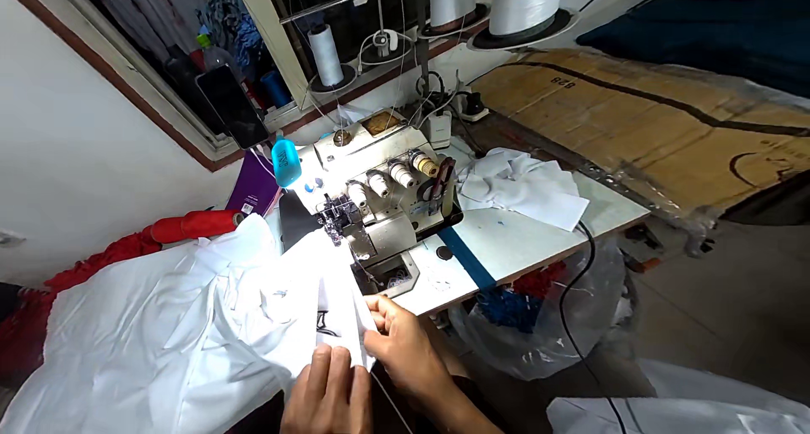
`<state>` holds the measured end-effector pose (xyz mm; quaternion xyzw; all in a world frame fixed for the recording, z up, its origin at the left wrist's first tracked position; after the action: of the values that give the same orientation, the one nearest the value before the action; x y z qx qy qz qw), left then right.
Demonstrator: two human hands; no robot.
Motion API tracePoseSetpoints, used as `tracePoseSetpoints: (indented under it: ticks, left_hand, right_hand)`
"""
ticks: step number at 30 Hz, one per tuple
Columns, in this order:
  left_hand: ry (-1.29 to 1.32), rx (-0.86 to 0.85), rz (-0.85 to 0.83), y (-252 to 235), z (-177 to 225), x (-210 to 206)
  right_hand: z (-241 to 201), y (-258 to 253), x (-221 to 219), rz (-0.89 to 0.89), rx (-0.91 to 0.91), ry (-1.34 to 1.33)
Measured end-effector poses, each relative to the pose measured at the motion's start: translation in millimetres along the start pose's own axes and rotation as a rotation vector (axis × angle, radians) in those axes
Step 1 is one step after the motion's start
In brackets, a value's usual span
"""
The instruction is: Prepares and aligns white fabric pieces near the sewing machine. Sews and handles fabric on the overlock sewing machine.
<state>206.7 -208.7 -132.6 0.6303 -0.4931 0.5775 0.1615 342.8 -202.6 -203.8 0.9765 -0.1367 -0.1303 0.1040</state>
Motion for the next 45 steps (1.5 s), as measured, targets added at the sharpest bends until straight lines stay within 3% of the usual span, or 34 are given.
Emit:
tracePoseSetpoints:
  ticks: [3, 11, 14, 17, 20, 23, 26, 31, 40, 43, 45]
  left_hand:
    - [0.076, 0.042, -0.073, 10.6, 11.6, -10.1]
    - [0.073, 0.026, -0.042, 14.6, 20.2, -8.9]
    - [0.111, -0.006, -0.053, 17.0, 21.7, -9.9]
    - [0.206, -0.021, -0.053, 18.3, 22.5, -14.3]
    - [0.471, 0.086, -0.015, 5.6, -1.2, -20.6]
    - [0.388, 0.221, 0.145, -23.0, -42.4, -48.2]
    - [0.308, 0.297, 0.059, -37.7, -57.9, -76.0]
    - [0.249, 0.280, 0.039, -42.5, -61.4, -80.1]
    - [0.279, 0.460, -0.195, -97.3, -117.5, -106.2]
    - [0.301, 0.373, -0.227, -99.5, -136.1, -101.7]
    - [0.345, 0.188, -0.194, -82.6, -141.5, -88.6]
  right_hand:
    - [15.3, 14.9, 0.8, -0.022, 0.042, -0.068]
    - [14.8, 28.2, 4.6, -0.170, 0.163, -0.166]
    - [15.3, 28.7, 6.4, -0.139, 0.181, -0.212]
    - [16.3, 22.5, 1.6, -0.051, 0.087, -0.298]
    - [22.7, 15.8, 1.2, 0.075, 0.067, -0.238]
    - [25.9, 21.3, 4.6, 0.112, 0.096, -0.202]
    - [22.8, 31.6, 7.1, 0.102, 0.091, -0.240]
    - [19.8, 28.0, 5.3, 0.086, 0.073, -0.322]
    - [2.3, -48.7, -9.9, 0.065, 0.017, -0.369]
    - [-7.7, -57.5, -11.3, 0.059, -0.023, -0.400]
    - [-8.6, -59.0, -10.0, 0.050, -0.011, -0.383]
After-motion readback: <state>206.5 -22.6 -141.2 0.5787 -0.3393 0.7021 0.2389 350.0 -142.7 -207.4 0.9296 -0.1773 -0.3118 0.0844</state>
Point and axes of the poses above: each hand's wrist, its own y-axis away from the middle knuckle, its own x-axis out of the back of the hand, z = x × y, the point moved 1 cm from there along -y, towards the middle knuckle, and after that the axes turned 1 degree about -x, right-handed, at the moved point
